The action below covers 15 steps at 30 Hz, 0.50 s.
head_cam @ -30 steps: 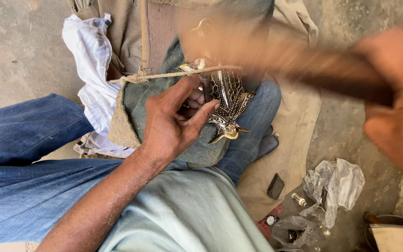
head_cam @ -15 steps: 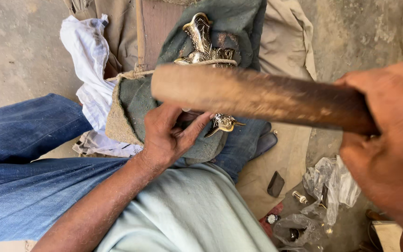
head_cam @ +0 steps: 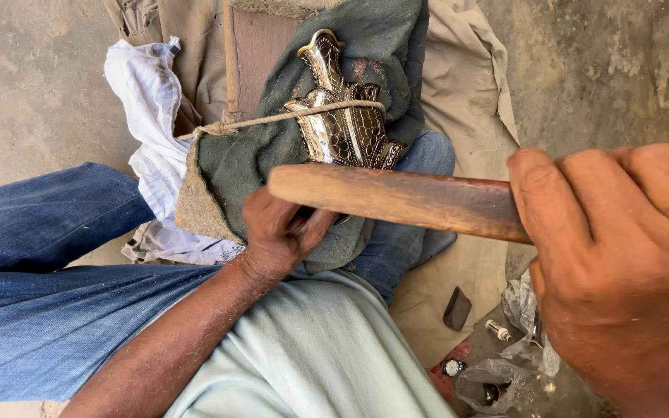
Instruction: The person uses a wooden mallet and a metal chisel to engrave patterns into a decorative metal piece. They repeatedly strike the chisel to create fine lines and details on the surface of the object.
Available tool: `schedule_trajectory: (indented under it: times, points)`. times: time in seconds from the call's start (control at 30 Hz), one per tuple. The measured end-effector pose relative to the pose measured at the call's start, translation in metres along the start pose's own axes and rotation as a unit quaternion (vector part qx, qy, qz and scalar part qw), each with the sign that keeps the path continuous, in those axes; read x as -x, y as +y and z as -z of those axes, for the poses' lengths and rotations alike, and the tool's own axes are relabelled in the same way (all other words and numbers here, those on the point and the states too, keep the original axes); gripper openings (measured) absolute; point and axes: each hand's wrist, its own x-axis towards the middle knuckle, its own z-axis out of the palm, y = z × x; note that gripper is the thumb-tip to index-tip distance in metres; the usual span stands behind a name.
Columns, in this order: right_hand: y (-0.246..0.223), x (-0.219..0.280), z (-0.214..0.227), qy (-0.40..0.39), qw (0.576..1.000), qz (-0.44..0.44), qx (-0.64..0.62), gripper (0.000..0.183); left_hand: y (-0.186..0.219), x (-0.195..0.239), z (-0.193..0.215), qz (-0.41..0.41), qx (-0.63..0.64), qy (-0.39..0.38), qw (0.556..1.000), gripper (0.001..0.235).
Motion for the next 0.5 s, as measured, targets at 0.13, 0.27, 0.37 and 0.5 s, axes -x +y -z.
schedule_trajectory:
  times: [0.13,0.27,0.37,0.5]
  points:
    - [-0.007,-0.020,0.010,-0.001,1.000,-0.015,-0.019,0.047,-0.001,-0.004,-0.003,-0.089,0.039,0.088,0.991,0.022]
    - [-0.010,-0.028,0.018,-0.006,1.000,-0.013,-0.001,0.045,0.005,-0.011,-0.004,-0.114,0.055,0.132,0.983,0.016]
    - [-0.007,-0.022,0.016,0.007,1.000,-0.017,-0.001,0.050,0.009,-0.012,-0.004,-0.076,0.048,0.139,0.986,0.018]
    - [0.001,-0.015,0.004,0.023,0.998,-0.024,-0.062,0.045,0.015,-0.017,0.000,-0.071,0.010,0.161,0.984,0.023]
